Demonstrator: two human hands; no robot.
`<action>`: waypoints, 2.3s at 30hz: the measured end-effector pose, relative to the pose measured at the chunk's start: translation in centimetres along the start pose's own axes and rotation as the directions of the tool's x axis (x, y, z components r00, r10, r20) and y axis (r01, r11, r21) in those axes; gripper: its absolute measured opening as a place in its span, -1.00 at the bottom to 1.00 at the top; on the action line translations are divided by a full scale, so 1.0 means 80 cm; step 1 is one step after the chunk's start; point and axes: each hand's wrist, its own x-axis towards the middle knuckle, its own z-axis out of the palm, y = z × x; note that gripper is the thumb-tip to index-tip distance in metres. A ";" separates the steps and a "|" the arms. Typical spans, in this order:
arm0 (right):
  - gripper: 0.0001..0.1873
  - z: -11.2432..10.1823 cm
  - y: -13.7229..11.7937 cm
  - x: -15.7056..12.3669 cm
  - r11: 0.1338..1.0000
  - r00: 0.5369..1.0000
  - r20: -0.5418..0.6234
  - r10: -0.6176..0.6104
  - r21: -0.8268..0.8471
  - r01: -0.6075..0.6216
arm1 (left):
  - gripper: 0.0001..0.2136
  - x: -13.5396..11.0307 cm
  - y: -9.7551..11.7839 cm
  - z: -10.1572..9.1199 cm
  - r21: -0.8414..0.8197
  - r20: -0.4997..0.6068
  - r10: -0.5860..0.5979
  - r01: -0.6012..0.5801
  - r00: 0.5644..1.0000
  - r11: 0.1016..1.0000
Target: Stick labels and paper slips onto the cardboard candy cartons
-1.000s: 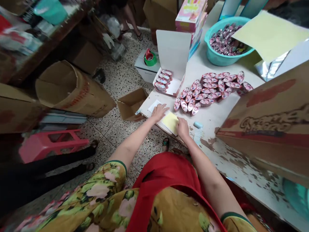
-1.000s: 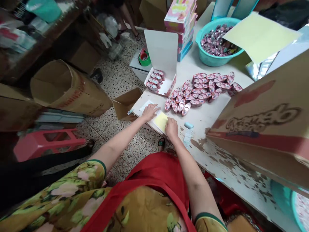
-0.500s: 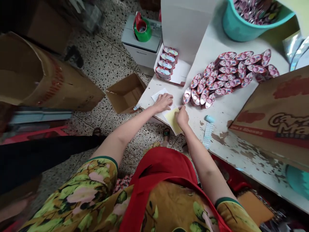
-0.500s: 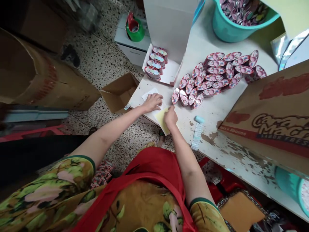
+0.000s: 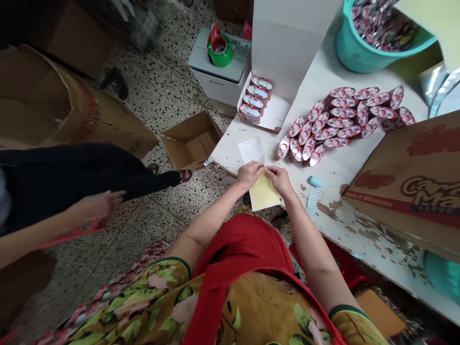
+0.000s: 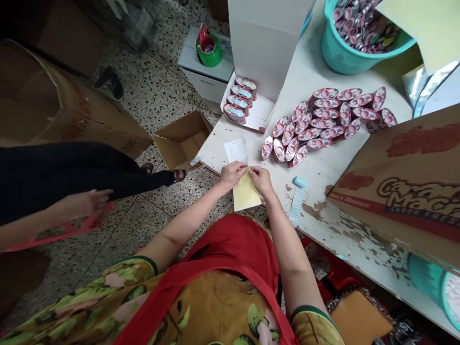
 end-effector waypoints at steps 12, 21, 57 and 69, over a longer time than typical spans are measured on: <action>-0.71 -0.030 0.011 0.008 0.846 0.952 -0.283 0.120 -0.472 -0.247 | -0.86 0.005 -0.014 -0.043 -0.581 -0.210 -0.675 0.464 0.707 0.668; -0.36 -0.041 -0.042 -0.087 0.996 0.970 -0.228 -0.078 0.019 0.085 | -0.79 -0.062 0.089 -0.068 0.020 -0.360 0.139 -0.141 0.922 0.990; -0.55 -0.332 -0.044 -0.403 0.961 0.946 -0.292 -0.140 0.188 0.201 | -0.44 -0.105 0.380 0.015 -0.639 0.534 0.247 0.195 0.809 0.745; -0.34 -0.435 -0.143 -0.535 0.614 0.953 -0.019 -0.302 -0.769 0.179 | -0.57 -0.146 0.615 0.003 -0.312 0.346 0.806 -0.751 0.481 0.582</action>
